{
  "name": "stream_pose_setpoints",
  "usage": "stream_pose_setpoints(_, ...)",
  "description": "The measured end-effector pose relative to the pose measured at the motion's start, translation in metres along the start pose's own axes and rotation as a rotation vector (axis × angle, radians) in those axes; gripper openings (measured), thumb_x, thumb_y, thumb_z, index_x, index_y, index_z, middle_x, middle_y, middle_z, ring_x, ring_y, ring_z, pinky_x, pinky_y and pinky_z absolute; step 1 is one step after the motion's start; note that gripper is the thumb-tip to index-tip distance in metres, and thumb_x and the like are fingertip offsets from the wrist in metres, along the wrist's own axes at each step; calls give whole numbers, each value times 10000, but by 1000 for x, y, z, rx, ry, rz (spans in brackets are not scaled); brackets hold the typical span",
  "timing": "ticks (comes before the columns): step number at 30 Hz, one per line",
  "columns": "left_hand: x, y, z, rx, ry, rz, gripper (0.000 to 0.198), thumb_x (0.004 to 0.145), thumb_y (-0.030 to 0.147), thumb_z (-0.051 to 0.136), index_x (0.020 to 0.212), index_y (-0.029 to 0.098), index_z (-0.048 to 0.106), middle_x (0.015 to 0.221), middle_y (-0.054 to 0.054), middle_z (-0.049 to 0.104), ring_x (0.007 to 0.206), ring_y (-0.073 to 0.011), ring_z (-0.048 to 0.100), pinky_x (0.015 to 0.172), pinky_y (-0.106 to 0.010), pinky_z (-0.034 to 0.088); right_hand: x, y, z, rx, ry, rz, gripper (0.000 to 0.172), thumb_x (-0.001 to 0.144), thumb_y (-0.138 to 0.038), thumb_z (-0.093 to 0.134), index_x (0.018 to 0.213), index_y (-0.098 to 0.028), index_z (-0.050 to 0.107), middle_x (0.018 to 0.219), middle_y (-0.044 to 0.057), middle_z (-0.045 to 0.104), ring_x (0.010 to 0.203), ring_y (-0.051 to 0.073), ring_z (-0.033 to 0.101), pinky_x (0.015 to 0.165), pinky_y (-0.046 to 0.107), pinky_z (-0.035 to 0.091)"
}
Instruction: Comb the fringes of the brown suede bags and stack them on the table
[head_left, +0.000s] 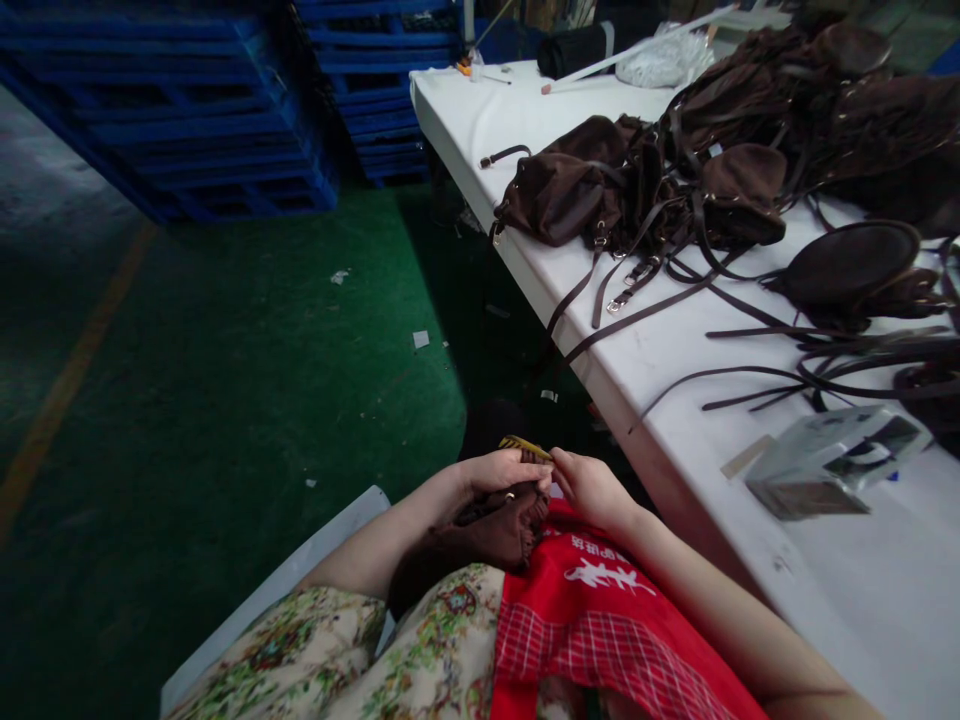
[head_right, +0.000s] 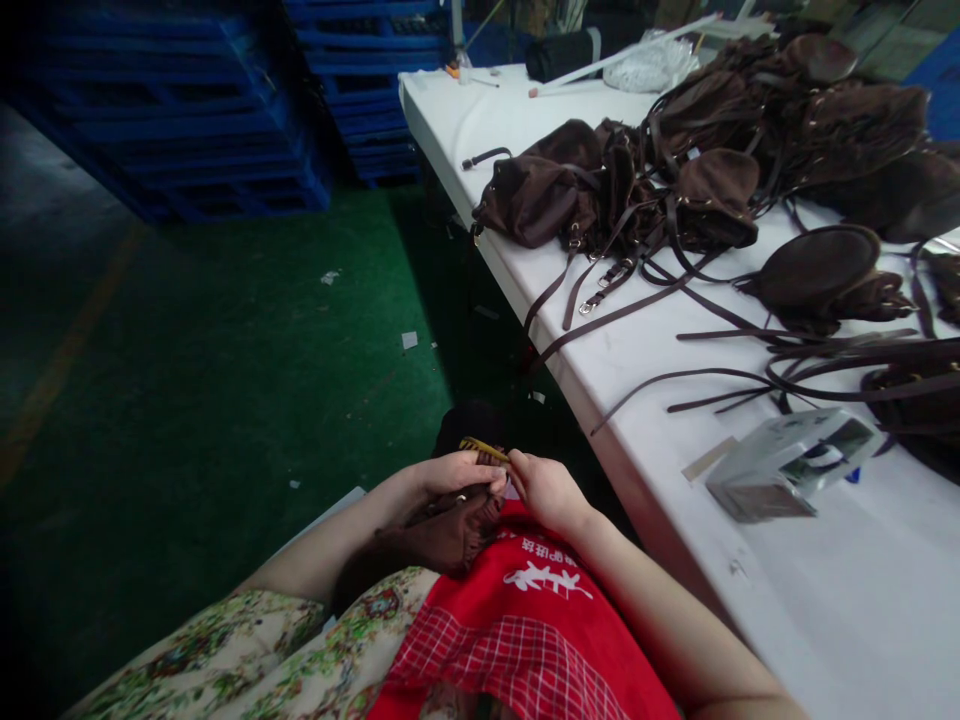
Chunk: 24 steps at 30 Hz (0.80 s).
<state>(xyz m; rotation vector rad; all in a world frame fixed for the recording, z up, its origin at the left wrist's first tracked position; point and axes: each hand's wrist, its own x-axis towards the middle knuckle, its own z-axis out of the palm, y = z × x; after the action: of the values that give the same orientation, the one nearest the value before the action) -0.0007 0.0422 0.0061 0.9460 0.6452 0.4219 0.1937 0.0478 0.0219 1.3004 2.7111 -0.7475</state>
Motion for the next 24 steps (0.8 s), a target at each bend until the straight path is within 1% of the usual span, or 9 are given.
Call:
stream_pose_setpoints(4,3,5,11,98,-82,80,424,837,536,533,689,139,549,728,-13,552,718,-110,510,754,-250,426,3,-2,17,104,-90,39,196,930,-288,400,939,-178,562,873,44,649,751,143,599,634,229,368)
stream_pose_setpoints(7,6,11,22,200,-137,91,427,835,543,534,683,144,549,702,-6,547,694,-106,508,751,-246,435,3,-9,18,87,-111,88,184,892,-288,463,993,-172,565,941,68,651,812,159,614,657,234,387)
stream_pose_setpoints(10,7,16,28,339,-169,88,408,846,521,530,688,147,567,708,-10,573,693,-108,517,747,-240,440,3,-13,10,24,-93,118,186,875,-328,493,989,-184,522,905,45,647,779,157,621,618,236,378)
stream_pose_setpoints(13,7,16,27,407,-170,112,414,880,508,471,702,147,570,718,-22,586,688,-114,520,718,-241,440,5,-7,8,-88,-30,183,215,882,-341,494,1029,-184,482,883,46,649,737,165,630,572,251,354)
stream_pose_setpoints(17,8,10,23,422,-11,67,440,907,504,392,689,148,531,665,-6,536,604,-101,461,620,-237,409,13,22,21,-129,44,374,262,972,-351,314,1073,-181,485,831,68,667,713,180,641,559,259,343)
stream_pose_setpoints(18,8,9,23,429,5,57,442,908,502,386,679,149,520,644,2,514,583,-96,436,602,-235,397,14,33,26,-91,33,429,289,981,-346,284,1064,-173,500,826,80,670,721,184,643,566,260,348)
stream_pose_setpoints(21,7,8,25,471,-31,54,450,918,497,358,668,154,507,616,16,468,572,-93,400,606,-233,384,11,68,37,58,-30,556,305,974,-292,303,965,-123,556,826,130,674,749,185,643,604,263,377)
stream_pose_setpoints(22,6,7,25,477,-29,62,452,921,498,350,668,156,504,625,15,466,588,-95,407,630,-233,388,8,78,39,100,-46,578,310,970,-274,304,920,-117,566,810,132,675,734,176,640,610,260,384)
stream_pose_setpoints(24,5,5,22,445,29,88,453,920,507,345,669,160,491,657,9,471,632,-103,428,680,-237,399,0,90,40,157,-69,580,355,980,-277,259,879,-128,566,738,94,673,663,148,626,600,245,394)
